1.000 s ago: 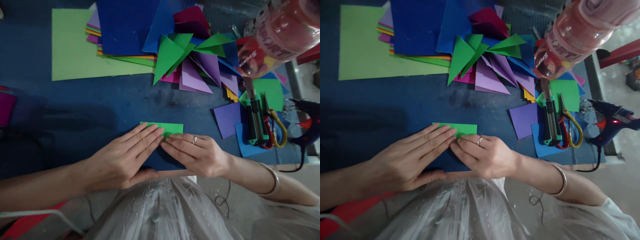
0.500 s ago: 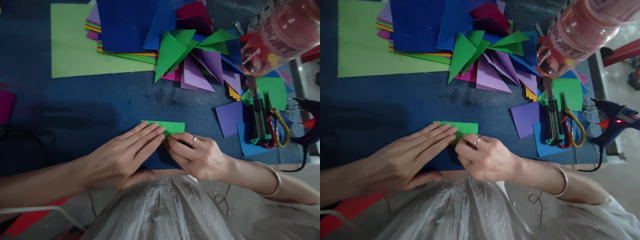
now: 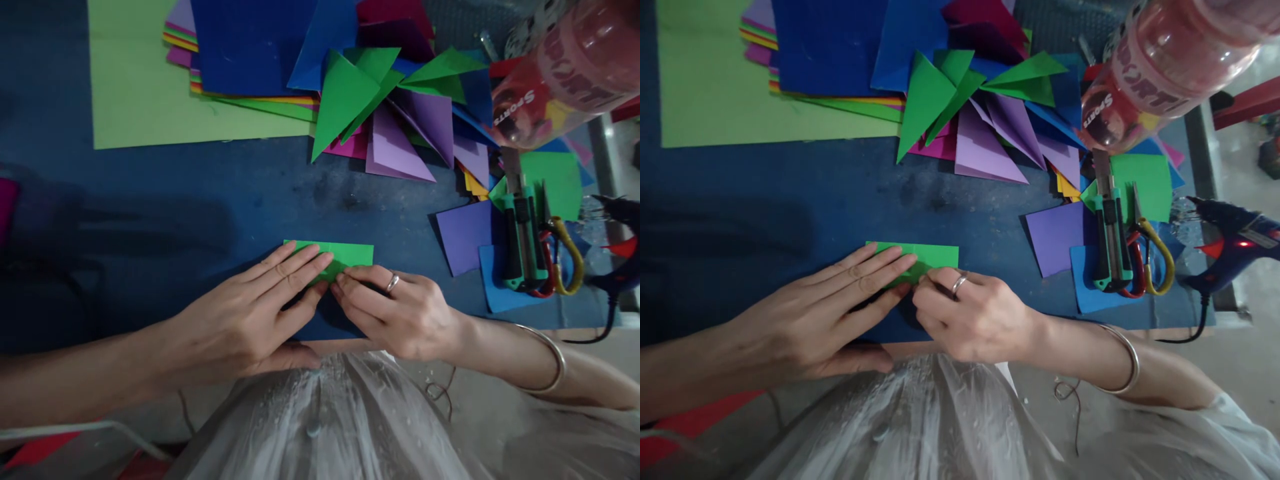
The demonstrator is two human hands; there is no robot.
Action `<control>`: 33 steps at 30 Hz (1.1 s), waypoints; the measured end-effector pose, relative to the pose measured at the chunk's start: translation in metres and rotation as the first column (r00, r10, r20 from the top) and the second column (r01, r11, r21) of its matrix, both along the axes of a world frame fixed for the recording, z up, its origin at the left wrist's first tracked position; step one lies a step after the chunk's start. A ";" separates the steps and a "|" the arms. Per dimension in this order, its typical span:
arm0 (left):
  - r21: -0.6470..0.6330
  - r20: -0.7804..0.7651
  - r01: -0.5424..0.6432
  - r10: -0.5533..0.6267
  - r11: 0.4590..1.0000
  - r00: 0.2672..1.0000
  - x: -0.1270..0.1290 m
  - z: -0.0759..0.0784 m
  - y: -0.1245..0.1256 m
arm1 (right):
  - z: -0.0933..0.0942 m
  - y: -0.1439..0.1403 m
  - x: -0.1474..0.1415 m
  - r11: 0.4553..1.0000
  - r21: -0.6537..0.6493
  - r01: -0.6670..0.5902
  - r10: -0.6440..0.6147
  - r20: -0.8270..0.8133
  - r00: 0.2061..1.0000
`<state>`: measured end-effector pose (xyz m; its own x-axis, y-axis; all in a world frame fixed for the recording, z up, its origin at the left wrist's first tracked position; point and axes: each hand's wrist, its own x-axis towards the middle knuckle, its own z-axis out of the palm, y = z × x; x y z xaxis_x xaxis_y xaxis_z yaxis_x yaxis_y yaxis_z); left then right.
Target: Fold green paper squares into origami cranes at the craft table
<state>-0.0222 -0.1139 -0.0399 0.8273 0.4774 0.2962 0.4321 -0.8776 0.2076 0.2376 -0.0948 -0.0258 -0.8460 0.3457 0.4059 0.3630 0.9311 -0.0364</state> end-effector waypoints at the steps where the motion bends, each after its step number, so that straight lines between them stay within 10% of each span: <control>1: 0.000 0.010 -0.006 0.006 1.000 1.000 0.000 0.000 -0.001 | 0.000 0.000 0.000 1.000 -0.003 0.002 -0.002 -0.001 1.000; 33: 0.179 -0.049 -0.080 0.091 0.981 0.995 -0.042 0.011 -0.016 | -0.004 -0.002 0.000 0.996 0.085 0.008 -0.008 0.000 1.000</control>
